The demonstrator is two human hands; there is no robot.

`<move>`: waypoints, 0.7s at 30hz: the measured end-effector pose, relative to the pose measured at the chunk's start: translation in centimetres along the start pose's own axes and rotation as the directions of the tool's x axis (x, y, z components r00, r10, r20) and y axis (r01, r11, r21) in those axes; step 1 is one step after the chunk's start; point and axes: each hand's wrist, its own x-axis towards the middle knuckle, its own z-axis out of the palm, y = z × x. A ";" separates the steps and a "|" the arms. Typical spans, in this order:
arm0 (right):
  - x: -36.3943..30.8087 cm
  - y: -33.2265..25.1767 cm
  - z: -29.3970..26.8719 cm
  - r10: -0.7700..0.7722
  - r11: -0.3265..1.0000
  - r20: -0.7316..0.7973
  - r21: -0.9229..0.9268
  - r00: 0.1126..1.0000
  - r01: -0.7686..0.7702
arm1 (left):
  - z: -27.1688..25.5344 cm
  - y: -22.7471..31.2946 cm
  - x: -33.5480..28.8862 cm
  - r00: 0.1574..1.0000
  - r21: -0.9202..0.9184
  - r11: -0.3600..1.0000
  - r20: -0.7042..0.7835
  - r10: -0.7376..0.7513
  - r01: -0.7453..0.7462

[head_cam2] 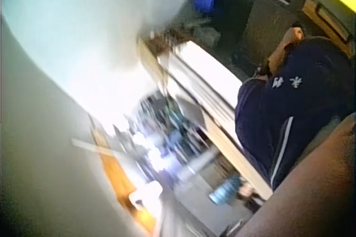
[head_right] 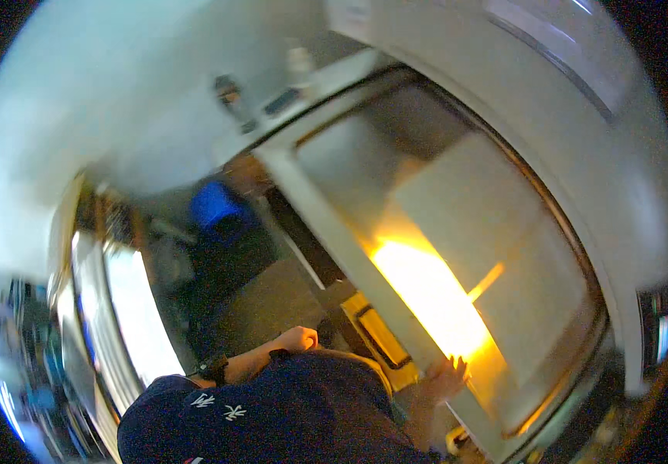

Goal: The person is operating an exposure machine to process large industrial sheets, placing them in the machine, securing them, and then sorting them at a workstation.

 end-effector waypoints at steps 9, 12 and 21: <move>6.2 6.7 4.3 -0.086 0.991 -0.112 -0.107 0.990 0.074 | 5.5 -1.9 -16.9 0.880 -0.183 0.920 -0.278 -0.386 0.346; 13.7 10.1 6.9 -0.078 0.996 -0.198 -0.053 0.977 0.069 | 4.3 -4.0 -16.2 0.896 -0.095 0.931 -0.252 -0.365 0.353; 17.8 -2.9 10.3 0.138 0.666 -0.371 0.721 0.918 0.191 | -10.2 -7.2 -11.0 0.866 0.128 0.916 -0.398 -0.303 0.380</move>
